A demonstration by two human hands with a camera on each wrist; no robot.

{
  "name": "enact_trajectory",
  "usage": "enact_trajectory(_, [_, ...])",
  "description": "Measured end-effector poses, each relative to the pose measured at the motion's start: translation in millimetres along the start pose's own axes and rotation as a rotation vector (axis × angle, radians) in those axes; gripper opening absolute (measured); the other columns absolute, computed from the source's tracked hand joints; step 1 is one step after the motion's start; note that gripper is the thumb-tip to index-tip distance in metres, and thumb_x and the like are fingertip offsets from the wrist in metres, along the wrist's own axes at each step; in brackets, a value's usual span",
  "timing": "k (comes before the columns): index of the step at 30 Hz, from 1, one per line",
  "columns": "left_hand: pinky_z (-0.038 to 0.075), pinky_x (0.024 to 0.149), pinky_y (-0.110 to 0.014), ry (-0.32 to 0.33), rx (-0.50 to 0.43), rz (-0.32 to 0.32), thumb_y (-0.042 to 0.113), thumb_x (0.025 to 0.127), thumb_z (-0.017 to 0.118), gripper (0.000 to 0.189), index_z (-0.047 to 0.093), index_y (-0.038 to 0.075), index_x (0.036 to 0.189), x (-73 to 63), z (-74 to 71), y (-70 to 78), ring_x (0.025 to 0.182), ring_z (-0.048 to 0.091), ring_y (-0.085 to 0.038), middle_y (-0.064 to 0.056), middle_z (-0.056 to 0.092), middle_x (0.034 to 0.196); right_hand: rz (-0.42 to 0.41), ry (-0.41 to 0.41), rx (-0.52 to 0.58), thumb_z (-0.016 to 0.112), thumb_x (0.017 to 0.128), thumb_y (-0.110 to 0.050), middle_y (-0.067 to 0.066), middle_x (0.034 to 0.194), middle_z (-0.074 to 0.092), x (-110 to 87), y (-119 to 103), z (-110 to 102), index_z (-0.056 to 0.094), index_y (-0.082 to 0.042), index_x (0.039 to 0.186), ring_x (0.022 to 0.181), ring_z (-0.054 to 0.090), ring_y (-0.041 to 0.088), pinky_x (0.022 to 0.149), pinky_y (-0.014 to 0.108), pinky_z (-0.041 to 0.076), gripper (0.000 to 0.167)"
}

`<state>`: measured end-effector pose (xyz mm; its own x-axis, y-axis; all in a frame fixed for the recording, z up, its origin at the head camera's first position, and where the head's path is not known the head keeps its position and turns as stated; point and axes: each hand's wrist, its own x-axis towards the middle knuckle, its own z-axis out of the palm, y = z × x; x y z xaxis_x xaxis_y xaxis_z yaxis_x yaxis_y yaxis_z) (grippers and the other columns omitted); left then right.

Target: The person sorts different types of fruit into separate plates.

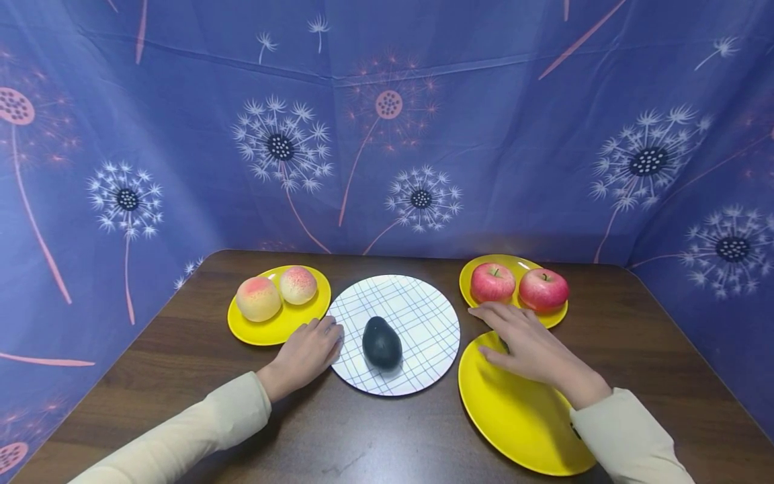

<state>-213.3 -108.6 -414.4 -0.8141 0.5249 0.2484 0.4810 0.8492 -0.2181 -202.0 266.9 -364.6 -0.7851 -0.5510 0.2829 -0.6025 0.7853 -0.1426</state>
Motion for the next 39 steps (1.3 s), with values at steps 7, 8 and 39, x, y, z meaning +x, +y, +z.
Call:
enact_trajectory(7, [0.046,0.062,-0.024,-0.011,-0.012,-0.008,0.030,0.086,0.058,0.022,0.060,0.012,0.098,0.3,0.5,0.1,0.069,0.049,-0.016,-0.004,0.060,0.089,-0.023,-0.021,0.023,0.070,0.076,-0.024,0.005,0.130,0.049,8.1,-12.5,2.8,0.049,-0.016,0.129,0.119,0.043,0.025,0.095,0.055,0.033,0.057])
enact_trajectory(8, [0.046,0.062,-0.024,-0.013,-0.014,-0.009,0.030,0.086,0.058,0.022,0.060,0.012,0.099,0.5,0.6,0.1,0.069,0.049,-0.016,-0.004,0.059,0.089,-0.023,-0.025,0.026,0.070,0.077,-0.024,0.004,0.130,0.049,9.2,-14.2,3.5,0.049,-0.016,0.129,0.119,0.043,0.025,0.095,0.055,0.033,0.056])
enact_trajectory(39, [0.045,0.061,-0.024,-0.025,0.009,-0.007,0.031,0.086,0.058,0.024,0.059,0.012,0.099,0.3,-0.8,0.6,0.068,0.048,-0.016,-0.004,0.059,0.088,-0.177,-0.076,0.062,0.065,0.081,-0.032,0.003,0.130,0.051,52.1,-75.0,28.3,0.049,-0.017,0.130,0.118,0.048,0.025,0.098,0.051,0.036,0.053])
